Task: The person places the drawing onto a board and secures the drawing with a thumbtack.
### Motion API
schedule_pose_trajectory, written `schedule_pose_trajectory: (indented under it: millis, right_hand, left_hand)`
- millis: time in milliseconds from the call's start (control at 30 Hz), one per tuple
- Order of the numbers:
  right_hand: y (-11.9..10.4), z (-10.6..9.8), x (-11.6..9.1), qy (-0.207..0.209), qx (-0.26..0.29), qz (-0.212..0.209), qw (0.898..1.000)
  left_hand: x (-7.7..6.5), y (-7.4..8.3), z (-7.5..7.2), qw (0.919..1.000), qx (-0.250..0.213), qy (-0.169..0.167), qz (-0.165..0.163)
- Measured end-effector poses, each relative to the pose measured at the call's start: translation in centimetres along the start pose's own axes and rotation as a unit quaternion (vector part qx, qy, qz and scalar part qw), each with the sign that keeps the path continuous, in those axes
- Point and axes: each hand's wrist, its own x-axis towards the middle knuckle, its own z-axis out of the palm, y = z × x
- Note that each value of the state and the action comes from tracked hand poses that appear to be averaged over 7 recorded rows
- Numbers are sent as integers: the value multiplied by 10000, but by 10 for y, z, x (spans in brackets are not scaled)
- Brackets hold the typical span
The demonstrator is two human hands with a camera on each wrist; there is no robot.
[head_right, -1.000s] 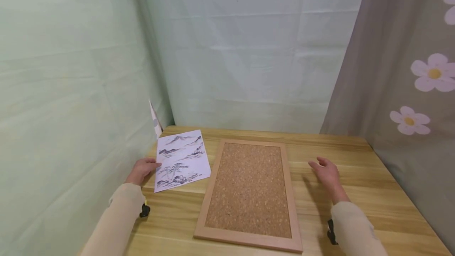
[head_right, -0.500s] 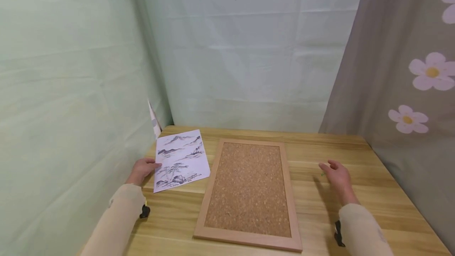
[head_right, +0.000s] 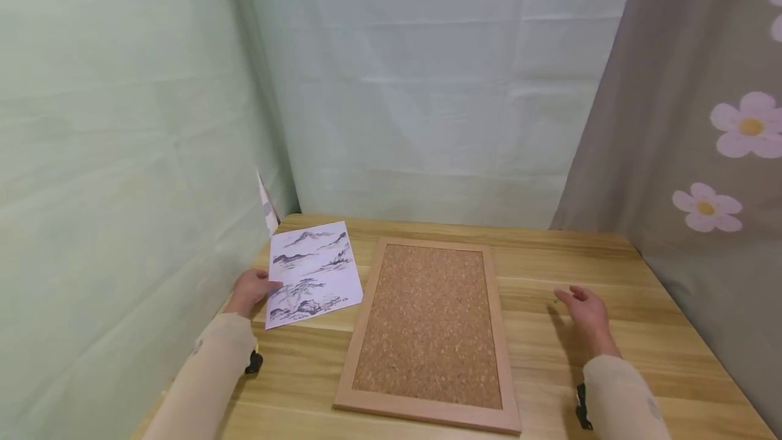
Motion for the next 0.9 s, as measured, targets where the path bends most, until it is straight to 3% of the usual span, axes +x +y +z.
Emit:
schedule_pose_trajectory:
  millis: [167, 367, 600, 900]
  right_hand:
    - [2, 0, -1, 10, -19, -36, 10000]
    - [2, 1, -2, -112, 38, 69, 9999]
    - [4, 5, 1, -139, 106, 30, 9998]
    - [6, 8, 1, -179, -3, -66, 9998]
  left_hand:
    - [0, 7, 3, 9995, 322, 19, 46]
    - [0, 11, 5, 9993, 310, -30, -202]
    - [-3, 11, 5, 9989, 463, 17, -115]
    - [-4, 15, 8, 9982, 514, -23, -308]
